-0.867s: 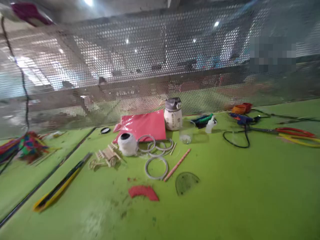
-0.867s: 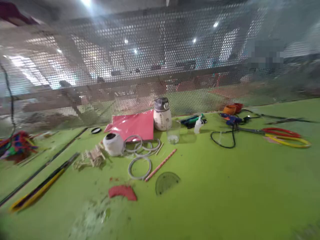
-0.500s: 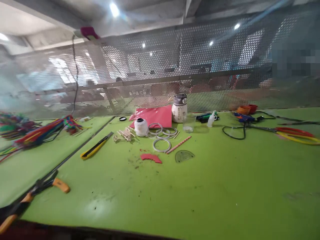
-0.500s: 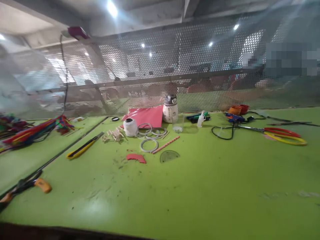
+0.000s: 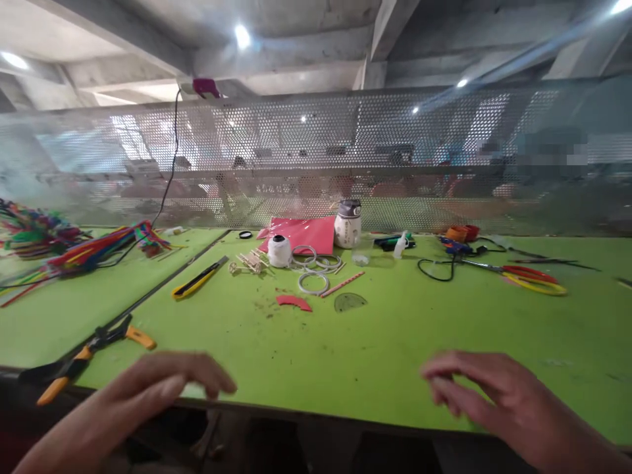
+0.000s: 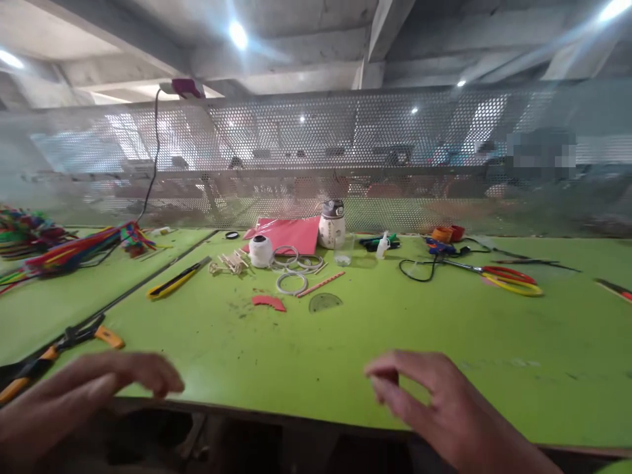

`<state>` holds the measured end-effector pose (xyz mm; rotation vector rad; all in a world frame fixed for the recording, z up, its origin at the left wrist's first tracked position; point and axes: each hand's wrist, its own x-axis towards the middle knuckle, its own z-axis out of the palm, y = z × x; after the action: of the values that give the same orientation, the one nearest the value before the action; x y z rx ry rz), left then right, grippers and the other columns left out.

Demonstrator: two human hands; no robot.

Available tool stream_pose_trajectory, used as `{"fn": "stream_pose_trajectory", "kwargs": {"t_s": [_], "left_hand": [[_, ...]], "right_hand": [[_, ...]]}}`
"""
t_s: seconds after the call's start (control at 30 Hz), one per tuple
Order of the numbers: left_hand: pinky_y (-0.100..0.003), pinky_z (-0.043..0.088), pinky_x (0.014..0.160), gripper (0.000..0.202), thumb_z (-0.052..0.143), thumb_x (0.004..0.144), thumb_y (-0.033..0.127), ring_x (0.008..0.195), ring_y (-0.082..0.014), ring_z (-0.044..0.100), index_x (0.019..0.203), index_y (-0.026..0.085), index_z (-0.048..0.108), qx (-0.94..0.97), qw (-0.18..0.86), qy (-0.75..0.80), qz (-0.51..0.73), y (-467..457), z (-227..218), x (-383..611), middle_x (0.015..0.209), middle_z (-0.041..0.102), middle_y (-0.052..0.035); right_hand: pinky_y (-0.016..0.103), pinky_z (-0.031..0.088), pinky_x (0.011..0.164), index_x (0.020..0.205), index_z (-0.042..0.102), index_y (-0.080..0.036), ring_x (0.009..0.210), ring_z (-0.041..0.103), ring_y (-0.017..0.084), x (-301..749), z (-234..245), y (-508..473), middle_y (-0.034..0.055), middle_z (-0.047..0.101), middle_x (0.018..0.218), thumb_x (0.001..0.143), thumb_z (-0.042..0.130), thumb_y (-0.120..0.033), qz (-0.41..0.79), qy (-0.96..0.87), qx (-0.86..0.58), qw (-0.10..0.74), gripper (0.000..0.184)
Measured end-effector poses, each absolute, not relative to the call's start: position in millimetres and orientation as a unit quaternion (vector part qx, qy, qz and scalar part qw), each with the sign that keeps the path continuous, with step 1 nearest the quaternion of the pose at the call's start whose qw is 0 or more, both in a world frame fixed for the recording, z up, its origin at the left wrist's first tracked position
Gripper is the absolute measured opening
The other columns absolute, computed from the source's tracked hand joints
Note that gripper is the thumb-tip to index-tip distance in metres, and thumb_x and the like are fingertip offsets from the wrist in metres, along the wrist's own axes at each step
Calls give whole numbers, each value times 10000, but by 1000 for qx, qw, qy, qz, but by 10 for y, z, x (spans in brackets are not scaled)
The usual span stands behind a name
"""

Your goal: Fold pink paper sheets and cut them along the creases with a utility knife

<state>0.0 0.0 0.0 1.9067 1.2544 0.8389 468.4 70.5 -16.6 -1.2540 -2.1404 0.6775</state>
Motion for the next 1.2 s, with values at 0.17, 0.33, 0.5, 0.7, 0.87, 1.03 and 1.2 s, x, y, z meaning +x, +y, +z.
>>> {"fn": "stream_pose_trajectory", "kwargs": {"t_s": [0.17,0.33,0.5,0.7,0.87,1.03,1.2], "left_hand": [[-334,579,746,427,616,878,552,807,-226,720,879,160,785,713,418,443,347,1349,385,611,896,778,-124],[-313,567,672,376,645,815,495,668,-183,698,794,128,726,671,421,465,395,2156,-49,1184,775,765,-110],[-243,459,550,298,609,779,433,516,-127,575,685,157,668,650,357,499,449,2329,-392,1253,582,677,-33],[-231,365,533,327,546,768,437,494,-111,476,554,191,571,627,274,542,487,2273,-507,1069,503,569,11],[-235,347,513,354,518,780,458,475,-118,458,539,201,548,630,259,558,474,2294,-559,1052,488,554,8],[-244,361,513,372,504,794,480,477,-131,483,556,200,561,642,270,556,455,2282,-561,1088,507,588,-9],[-255,391,534,366,506,808,486,521,-157,539,615,193,609,645,275,551,453,2266,-532,1061,549,622,-25]], "right_hand": [[282,534,631,825,714,-184,627,647,156,4260,128,1469,46,719,742,933,564,-451,334,-778,-425,319,325],[279,521,603,783,704,-152,565,615,136,4069,-79,2244,41,706,691,882,624,-405,367,-722,-462,361,284],[287,556,643,885,685,-136,631,636,126,3782,-165,2800,21,694,782,953,619,-365,364,-690,-513,358,248],[423,575,859,1246,610,-175,1026,657,222,3314,-256,3305,92,635,1244,973,619,-358,345,-659,-576,339,329],[446,562,897,1263,604,-183,1073,643,237,2882,-272,3743,97,617,1284,972,621,-354,310,-643,-609,346,338],[438,560,898,1270,600,-178,1090,640,246,2603,-250,4058,102,614,1284,957,644,-351,312,-599,-645,359,360],[447,567,882,1276,594,-173,1070,646,242,2528,-280,4163,97,618,1278,962,635,-355,340,-564,-653,375,365]]}}
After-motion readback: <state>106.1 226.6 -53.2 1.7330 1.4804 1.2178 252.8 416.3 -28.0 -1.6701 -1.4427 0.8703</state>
